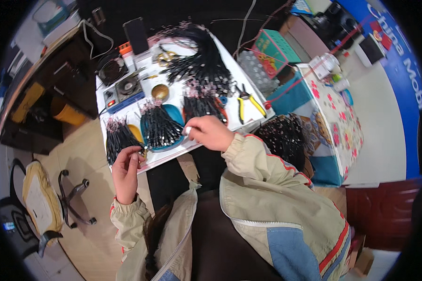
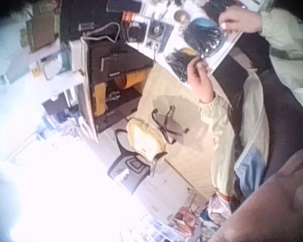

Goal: The person strips the insulation from black wires using pliers, twists the exposed strands, applies a paste from a small container, and inserts a white connector onto the wire end. The person repeats these steps for multiple wires, placing finished units into a nearby box.

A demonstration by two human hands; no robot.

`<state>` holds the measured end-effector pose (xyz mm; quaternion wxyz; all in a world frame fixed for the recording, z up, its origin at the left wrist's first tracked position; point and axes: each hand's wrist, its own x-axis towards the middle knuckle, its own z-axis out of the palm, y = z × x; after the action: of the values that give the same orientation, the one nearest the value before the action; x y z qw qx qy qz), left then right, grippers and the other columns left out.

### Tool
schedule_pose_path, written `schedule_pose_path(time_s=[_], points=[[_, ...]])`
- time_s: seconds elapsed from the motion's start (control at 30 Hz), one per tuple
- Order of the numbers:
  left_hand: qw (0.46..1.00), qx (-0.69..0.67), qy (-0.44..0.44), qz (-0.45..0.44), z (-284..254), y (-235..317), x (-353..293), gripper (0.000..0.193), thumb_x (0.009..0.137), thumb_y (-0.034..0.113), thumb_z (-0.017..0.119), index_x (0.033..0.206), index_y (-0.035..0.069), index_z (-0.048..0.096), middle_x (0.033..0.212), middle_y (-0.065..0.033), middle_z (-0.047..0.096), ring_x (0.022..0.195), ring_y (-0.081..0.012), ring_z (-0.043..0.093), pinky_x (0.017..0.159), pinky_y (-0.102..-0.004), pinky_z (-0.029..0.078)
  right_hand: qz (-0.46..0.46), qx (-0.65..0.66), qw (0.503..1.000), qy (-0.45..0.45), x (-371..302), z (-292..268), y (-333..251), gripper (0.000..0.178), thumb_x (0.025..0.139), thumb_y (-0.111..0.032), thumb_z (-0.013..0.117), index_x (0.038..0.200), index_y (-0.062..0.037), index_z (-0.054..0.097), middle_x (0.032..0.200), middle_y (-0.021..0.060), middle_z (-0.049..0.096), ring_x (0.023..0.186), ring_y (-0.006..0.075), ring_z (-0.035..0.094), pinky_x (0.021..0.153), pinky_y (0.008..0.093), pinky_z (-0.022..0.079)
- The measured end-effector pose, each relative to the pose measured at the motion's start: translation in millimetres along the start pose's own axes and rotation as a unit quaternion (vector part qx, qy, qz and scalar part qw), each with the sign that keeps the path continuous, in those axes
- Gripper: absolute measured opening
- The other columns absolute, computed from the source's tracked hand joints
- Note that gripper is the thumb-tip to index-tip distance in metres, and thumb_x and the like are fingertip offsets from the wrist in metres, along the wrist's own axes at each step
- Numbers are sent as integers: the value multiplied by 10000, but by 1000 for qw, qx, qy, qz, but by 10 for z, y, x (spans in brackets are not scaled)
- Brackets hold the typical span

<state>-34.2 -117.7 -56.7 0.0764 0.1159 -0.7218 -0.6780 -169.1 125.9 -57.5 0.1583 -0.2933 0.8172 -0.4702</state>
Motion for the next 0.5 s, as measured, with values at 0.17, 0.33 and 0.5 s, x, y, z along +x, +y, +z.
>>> schedule_pose_path(time_s=[0.17,0.33,0.5], points=[[996,-4,-81,42,309,28,-212,158,913,-19,462,963,-18,612,797,-22,599,698,-60,493,629,-199,402,52,44,997,-29,-366,-79,-92,409,963,-272,468,731,2,663,588,94,630,507,195,610,548,327,478],[992,40,10,120,331,-150,-498,195,775,-22,388,601,28,460,575,13,435,539,-71,374,492,-236,255,93,129,987,-11,-751,200,93,487,984,-350,460,681,-11,636,508,49,562,490,144,572,510,303,444],[999,1,35,35,257,-231,-757,189,797,52,389,631,25,477,558,23,393,519,-65,337,475,-242,238,107,95,984,-103,-1042,488,379,441,978,-307,492,693,9,610,549,73,584,503,151,584,514,307,446]])
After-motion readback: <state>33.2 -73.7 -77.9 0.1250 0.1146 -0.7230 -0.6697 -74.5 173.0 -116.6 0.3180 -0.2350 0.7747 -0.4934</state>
